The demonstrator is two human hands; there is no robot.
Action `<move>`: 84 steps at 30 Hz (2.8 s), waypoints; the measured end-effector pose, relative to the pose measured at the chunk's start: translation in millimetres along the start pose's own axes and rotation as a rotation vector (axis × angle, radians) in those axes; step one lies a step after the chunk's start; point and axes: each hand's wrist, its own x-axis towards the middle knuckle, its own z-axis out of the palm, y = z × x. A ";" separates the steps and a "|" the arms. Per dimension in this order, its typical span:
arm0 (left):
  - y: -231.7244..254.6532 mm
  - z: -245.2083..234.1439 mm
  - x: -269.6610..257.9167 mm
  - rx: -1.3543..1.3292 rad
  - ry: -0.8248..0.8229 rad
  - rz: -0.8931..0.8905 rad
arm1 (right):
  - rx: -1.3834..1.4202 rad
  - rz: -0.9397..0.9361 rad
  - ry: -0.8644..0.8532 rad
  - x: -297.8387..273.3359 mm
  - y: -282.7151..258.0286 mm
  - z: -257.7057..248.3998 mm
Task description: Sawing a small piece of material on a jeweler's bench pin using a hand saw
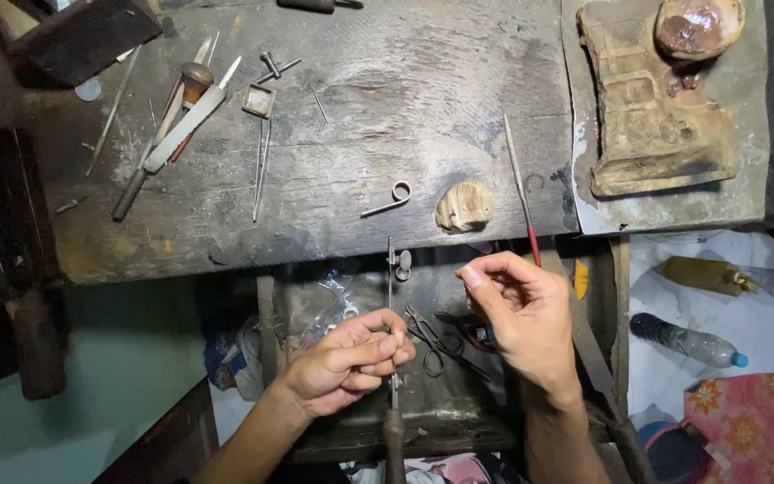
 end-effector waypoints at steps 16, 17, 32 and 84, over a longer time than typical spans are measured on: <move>-5.2 5.6 -4.9 0.036 -0.027 0.016 | 0.008 -0.028 -0.041 -8.5 3.1 -4.1; -4.7 6.7 -4.8 0.042 -0.014 0.014 | 0.023 -0.021 -0.053 -8.8 1.0 -4.4; -7.6 12.3 -9.5 0.066 0.026 0.020 | -0.190 -0.342 -0.664 -21.0 -25.1 -5.6; -87.5 -48.1 8.2 0.541 0.859 0.458 | 0.106 -0.462 0.051 -79.5 98.7 72.2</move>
